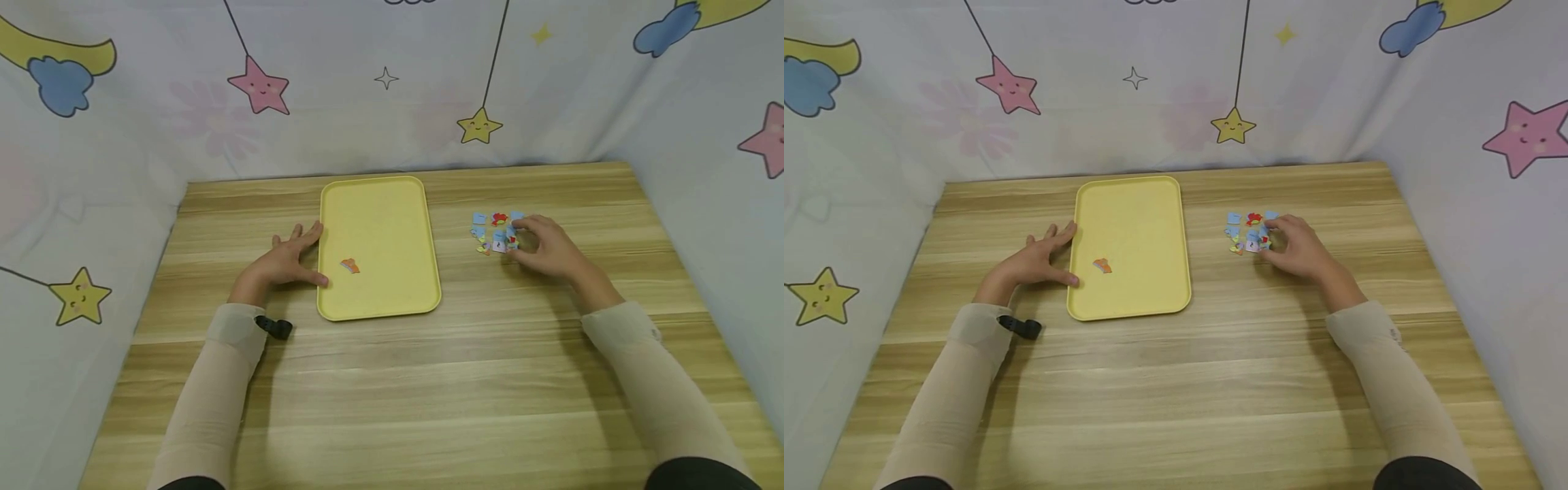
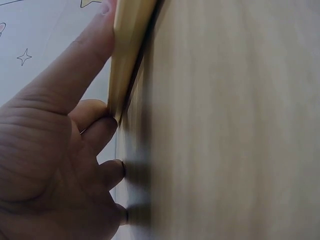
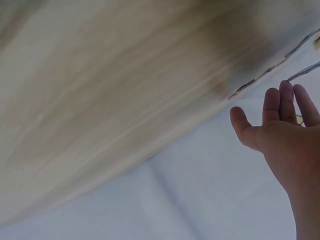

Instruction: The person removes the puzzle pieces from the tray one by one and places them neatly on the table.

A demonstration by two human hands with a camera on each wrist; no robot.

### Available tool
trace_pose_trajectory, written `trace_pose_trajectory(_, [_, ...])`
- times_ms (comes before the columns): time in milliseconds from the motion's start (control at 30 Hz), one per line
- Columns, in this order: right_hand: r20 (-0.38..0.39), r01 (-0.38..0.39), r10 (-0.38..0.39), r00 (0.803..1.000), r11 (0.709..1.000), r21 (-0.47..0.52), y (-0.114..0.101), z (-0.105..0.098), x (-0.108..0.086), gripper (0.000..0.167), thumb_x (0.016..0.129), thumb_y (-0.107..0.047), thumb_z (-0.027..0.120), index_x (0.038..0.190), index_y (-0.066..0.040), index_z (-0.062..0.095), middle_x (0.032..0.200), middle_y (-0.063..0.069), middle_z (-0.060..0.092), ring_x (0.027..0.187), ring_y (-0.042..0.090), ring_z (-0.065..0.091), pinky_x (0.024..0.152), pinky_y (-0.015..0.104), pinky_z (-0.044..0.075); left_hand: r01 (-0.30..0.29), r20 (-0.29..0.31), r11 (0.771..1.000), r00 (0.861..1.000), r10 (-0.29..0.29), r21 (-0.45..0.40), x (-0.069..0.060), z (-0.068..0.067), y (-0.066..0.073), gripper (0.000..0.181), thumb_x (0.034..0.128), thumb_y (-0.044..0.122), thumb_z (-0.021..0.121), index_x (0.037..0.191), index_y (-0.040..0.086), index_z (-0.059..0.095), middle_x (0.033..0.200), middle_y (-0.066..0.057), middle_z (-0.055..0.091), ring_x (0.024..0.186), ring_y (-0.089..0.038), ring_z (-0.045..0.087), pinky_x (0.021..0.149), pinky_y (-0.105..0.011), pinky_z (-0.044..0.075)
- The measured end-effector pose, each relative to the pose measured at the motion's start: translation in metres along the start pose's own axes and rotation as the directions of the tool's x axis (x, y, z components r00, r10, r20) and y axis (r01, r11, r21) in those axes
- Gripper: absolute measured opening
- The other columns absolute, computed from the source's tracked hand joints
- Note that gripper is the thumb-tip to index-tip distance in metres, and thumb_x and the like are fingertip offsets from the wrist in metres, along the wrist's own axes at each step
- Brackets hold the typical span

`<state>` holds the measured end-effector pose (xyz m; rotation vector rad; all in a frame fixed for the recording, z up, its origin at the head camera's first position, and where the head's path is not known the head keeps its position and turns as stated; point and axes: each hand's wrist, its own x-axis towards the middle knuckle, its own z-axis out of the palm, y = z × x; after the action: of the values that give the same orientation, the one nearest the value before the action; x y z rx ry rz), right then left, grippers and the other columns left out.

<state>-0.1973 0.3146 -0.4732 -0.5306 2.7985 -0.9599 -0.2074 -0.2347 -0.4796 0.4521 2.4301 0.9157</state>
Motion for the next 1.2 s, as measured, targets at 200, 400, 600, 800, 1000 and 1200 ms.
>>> trace_pose_trajectory(200, [0.060, -0.061, 0.062, 0.996, 0.998, -0.020, 0.0011, -0.0028, -0.0033, 0.064, 0.097, -0.024, 0.077, 0.148, 0.005, 0.052, 0.157, 0.032, 0.042, 0.155, 0.053, 0.021, 0.122, 0.071, 0.019, 0.001, -0.003, 1.000, 1.000, -0.001, -0.003, -0.0006, 0.0001, -0.0001, 0.128, 0.0804, 0.039, 0.094, 0.171, 0.014, 0.007, 0.177, -0.002, 0.000, 0.160, -0.032, -0.019, 0.119, -0.062, -0.027])
trace_pose_trajectory(400, [0.073, -0.055, 0.057, 0.996, 0.998, -0.040, 0.0032, -0.0025, -0.0042, 0.065, 0.097, -0.025, 0.076, 0.149, 0.006, 0.051, 0.156, 0.032, 0.044, 0.155, 0.052, 0.023, 0.122, 0.071, 0.019, 0.008, -0.005, 1.000, 1.000, -0.008, -0.013, -0.0010, -0.0001, 0.0006, 0.128, 0.0802, 0.038, 0.094, 0.171, 0.015, 0.007, 0.177, -0.001, 0.000, 0.160, -0.031, -0.019, 0.118, -0.061, -0.027])
trace_pose_trajectory(600, [0.074, -0.060, 0.063, 0.995, 0.997, -0.045, 0.0049, -0.0015, -0.0039, 0.064, 0.096, -0.024, 0.076, 0.148, 0.005, 0.052, 0.157, 0.033, 0.041, 0.154, 0.053, 0.024, 0.122, 0.072, 0.017, 0.000, -0.002, 1.000, 1.000, 0.000, -0.008, -0.0005, -0.0002, 0.0005, 0.127, 0.0812, 0.038, 0.093, 0.171, 0.014, 0.006, 0.177, -0.003, 0.000, 0.160, -0.032, -0.019, 0.118, -0.061, -0.027])
trace_pose_trajectory(800, [0.078, -0.056, 0.060, 0.995, 0.997, -0.053, 0.0047, -0.0013, -0.0046, 0.065, 0.095, -0.024, 0.077, 0.147, 0.006, 0.053, 0.157, 0.034, 0.041, 0.151, 0.054, 0.026, 0.121, 0.072, 0.018, -0.003, -0.001, 1.000, 1.000, 0.003, -0.004, -0.0001, 0.0005, -0.0008, 0.128, 0.0809, 0.038, 0.094, 0.170, 0.012, 0.006, 0.177, -0.004, 0.000, 0.160, -0.032, -0.018, 0.119, -0.061, -0.027])
trace_pose_trajectory(1000, [0.064, -0.022, 0.026, 0.998, 0.998, -0.063, 0.0036, -0.0025, -0.0051, 0.067, 0.094, -0.024, 0.079, 0.148, 0.006, 0.053, 0.156, 0.033, 0.043, 0.152, 0.054, 0.025, 0.121, 0.072, 0.020, -0.001, 0.003, 1.000, 1.000, 0.001, -0.009, 0.0001, 0.0004, -0.0004, 0.128, 0.0811, 0.038, 0.093, 0.170, 0.013, 0.005, 0.177, -0.004, -0.001, 0.160, -0.032, -0.020, 0.118, -0.061, -0.028])
trace_pose_trajectory(1200, [0.032, -0.016, 0.016, 0.999, 1.000, -0.003, 0.0011, -0.0025, -0.0032, 0.065, 0.094, -0.022, 0.080, 0.147, 0.007, 0.054, 0.153, 0.030, 0.048, 0.153, 0.054, 0.024, 0.122, 0.071, 0.020, 0.005, 0.002, 1.000, 1.000, -0.005, -0.012, 0.0001, 0.0001, 0.0006, 0.128, 0.0808, 0.038, 0.094, 0.171, 0.015, 0.006, 0.177, -0.002, -0.001, 0.160, -0.031, -0.020, 0.118, -0.061, -0.028])
